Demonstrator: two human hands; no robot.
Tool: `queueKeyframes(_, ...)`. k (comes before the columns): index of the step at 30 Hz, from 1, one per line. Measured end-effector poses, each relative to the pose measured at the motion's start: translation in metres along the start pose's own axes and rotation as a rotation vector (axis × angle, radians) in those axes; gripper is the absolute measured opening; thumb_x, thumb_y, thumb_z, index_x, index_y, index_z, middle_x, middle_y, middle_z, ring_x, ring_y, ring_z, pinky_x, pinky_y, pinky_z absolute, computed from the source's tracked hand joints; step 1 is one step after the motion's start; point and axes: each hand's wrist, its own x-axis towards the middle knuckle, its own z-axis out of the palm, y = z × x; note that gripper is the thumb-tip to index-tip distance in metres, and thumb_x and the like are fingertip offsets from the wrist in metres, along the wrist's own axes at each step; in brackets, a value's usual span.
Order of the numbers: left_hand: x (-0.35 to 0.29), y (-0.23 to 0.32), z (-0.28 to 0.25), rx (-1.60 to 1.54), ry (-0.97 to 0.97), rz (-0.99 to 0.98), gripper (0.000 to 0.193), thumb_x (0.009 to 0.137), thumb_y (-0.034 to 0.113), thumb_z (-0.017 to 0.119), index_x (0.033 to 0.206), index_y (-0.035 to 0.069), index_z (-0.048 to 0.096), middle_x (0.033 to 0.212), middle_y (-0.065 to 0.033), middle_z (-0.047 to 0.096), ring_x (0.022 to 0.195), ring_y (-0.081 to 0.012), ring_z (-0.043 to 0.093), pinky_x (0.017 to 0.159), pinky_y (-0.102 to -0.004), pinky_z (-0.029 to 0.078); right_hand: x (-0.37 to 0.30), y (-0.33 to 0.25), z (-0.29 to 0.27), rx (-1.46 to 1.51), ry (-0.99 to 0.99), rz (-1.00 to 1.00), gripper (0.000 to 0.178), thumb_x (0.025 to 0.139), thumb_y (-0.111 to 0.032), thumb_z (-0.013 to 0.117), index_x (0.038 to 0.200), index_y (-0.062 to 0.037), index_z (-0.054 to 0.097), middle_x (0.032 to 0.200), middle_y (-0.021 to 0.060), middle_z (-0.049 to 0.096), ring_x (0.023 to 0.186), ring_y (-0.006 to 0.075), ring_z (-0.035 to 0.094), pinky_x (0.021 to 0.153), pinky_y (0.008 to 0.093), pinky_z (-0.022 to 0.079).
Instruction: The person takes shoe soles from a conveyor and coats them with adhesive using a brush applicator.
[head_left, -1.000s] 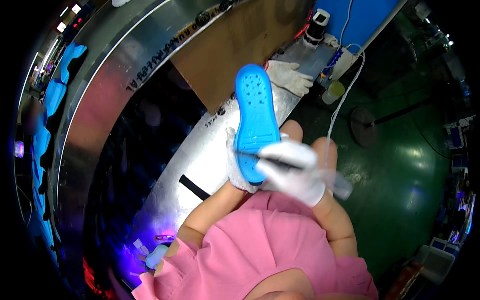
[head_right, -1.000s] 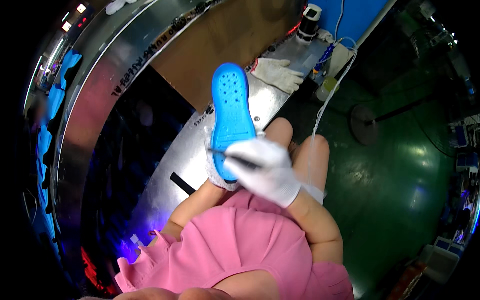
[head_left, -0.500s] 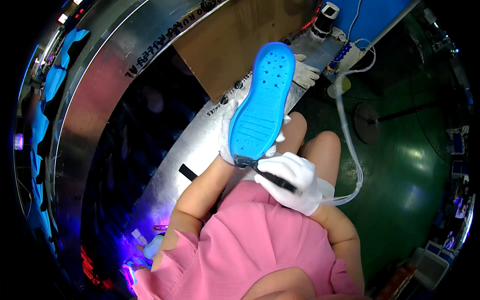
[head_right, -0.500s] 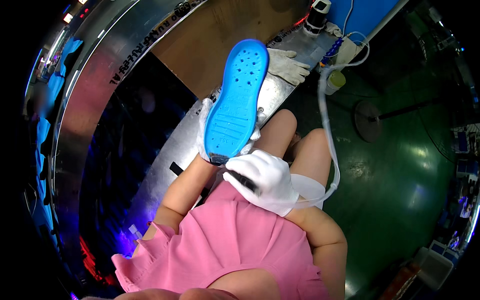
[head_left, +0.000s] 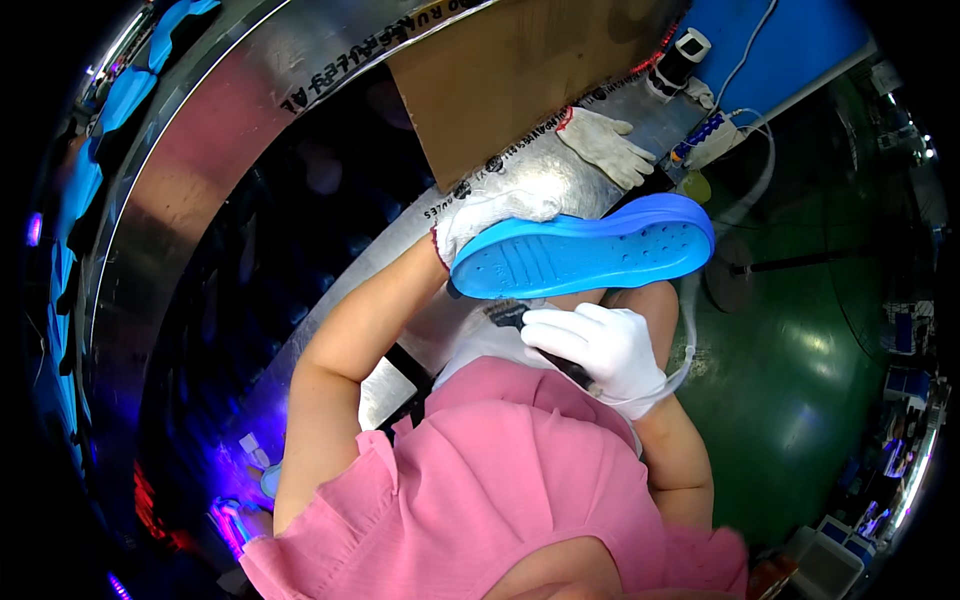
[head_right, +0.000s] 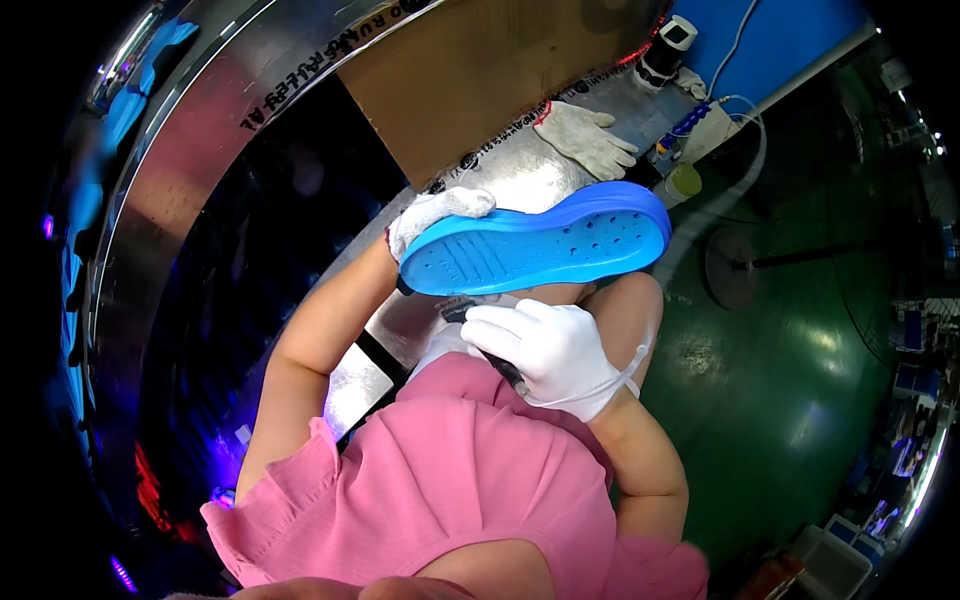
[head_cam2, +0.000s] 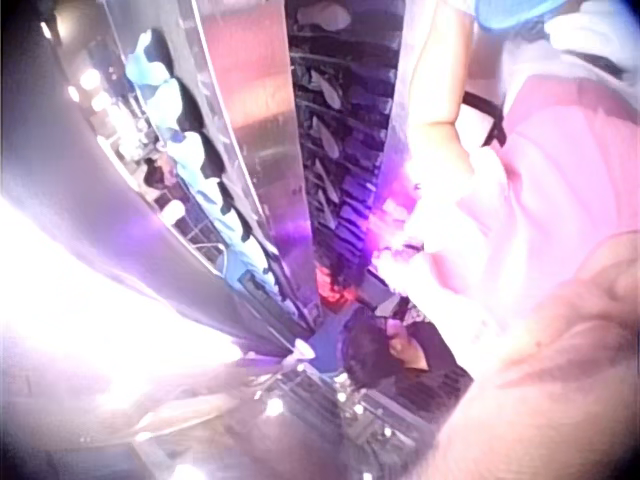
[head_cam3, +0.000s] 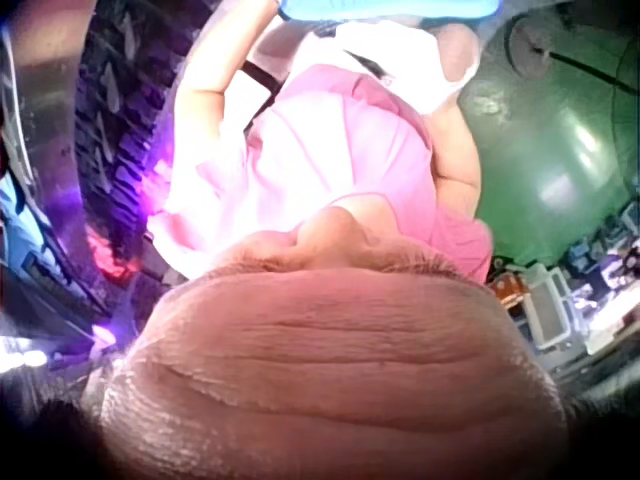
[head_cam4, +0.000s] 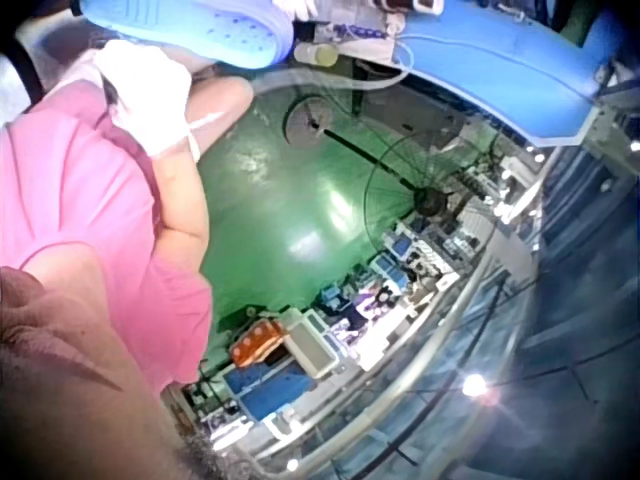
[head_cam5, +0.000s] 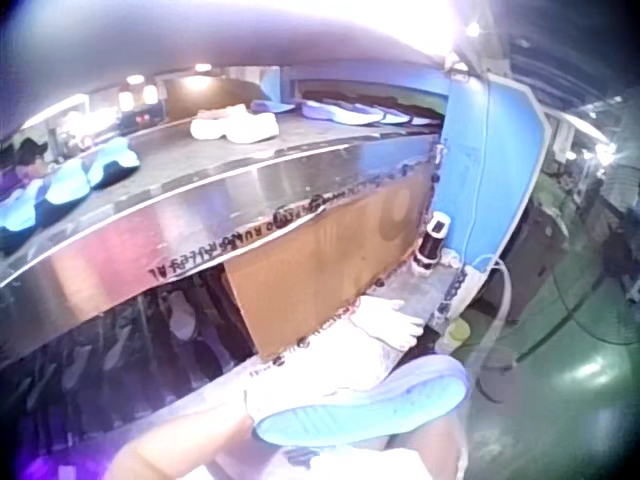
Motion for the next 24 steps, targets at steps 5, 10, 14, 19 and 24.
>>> queueKeyframes(5, -0.009, 0.023, 0.014, 0.103, 0.026, 0.016, 0.048, 0.09, 0.035, 0.067, 0.116, -0.005, 0.068, 0.106, -0.0187, 0.072, 0.091, -0.0251, 0.071, 0.085, -0.0348, 0.058, -0.002, 0.022, 0.003, 0.258, 0.26, 0.045, 0.018, 0.077, -0.007, 0.077, 0.094, -0.0081, 0.072, 0.096, 0.0073, 0.073, 0.075, 0.0238, 0.068, 0.066, 0.0327, 0.055)
queueKeyframes(10, -0.018, 0.034, 0.016, 0.178, 0.138, 0.067, 0.041, 0.091, 0.024, 0.071, 0.124, 0.001, 0.066, 0.116, -0.0116, 0.07, 0.103, -0.019, 0.067, 0.093, -0.0328, 0.054, 0.001, 0.014, -0.008, 0.119, 0.288, -0.06, 0.019, 0.078, -0.015, 0.076, 0.096, -0.0123, 0.072, 0.099, 0.0054, 0.073, 0.066, 0.0218, 0.063, 0.059, 0.0311, 0.051)
queueKeyframes(14, -0.026, 0.049, 0.034, 0.332, 0.269, -0.017, 0.042, 0.092, 0.033, 0.071, 0.117, 0.0, 0.069, 0.106, -0.0104, 0.072, 0.092, -0.0163, 0.069, 0.085, -0.0303, 0.056, -0.003, 0.007, -0.02, -0.072, 0.091, -0.042, 0.028, 0.073, -0.015, 0.077, 0.1, -0.0125, 0.072, 0.101, 0.0058, 0.073, 0.064, 0.0221, 0.062, 0.056, 0.031, 0.051)
queueKeyframes(19, -0.032, 0.059, 0.035, 0.2, 0.138, 0.007, 0.043, 0.091, 0.033, 0.071, 0.123, 0.004, 0.067, 0.118, -0.008, 0.068, 0.106, -0.0154, 0.064, 0.096, -0.0309, 0.051, 0.006, 0.026, -0.021, 0.05, 0.376, -0.062, 0.027, 0.068, -0.013, 0.083, 0.093, -0.0107, 0.073, 0.095, 0.007, 0.074, 0.055, 0.0183, 0.057, 0.049, 0.0268, 0.045)
queueKeyframes(24, -0.03, 0.053, 0.016, 0.406, 0.25, -0.021, 0.047, 0.091, 0.035, 0.07, 0.128, 0.007, 0.065, 0.122, -0.0088, 0.066, 0.115, -0.0179, 0.061, 0.103, -0.0299, 0.047, -0.005, 0.008, -0.031, -0.085, 0.272, -0.111, 0.025, 0.073, -0.014, 0.072, 0.097, -0.0134, 0.073, 0.099, 0.0051, 0.074, 0.058, 0.0179, 0.058, 0.05, 0.0262, 0.046)
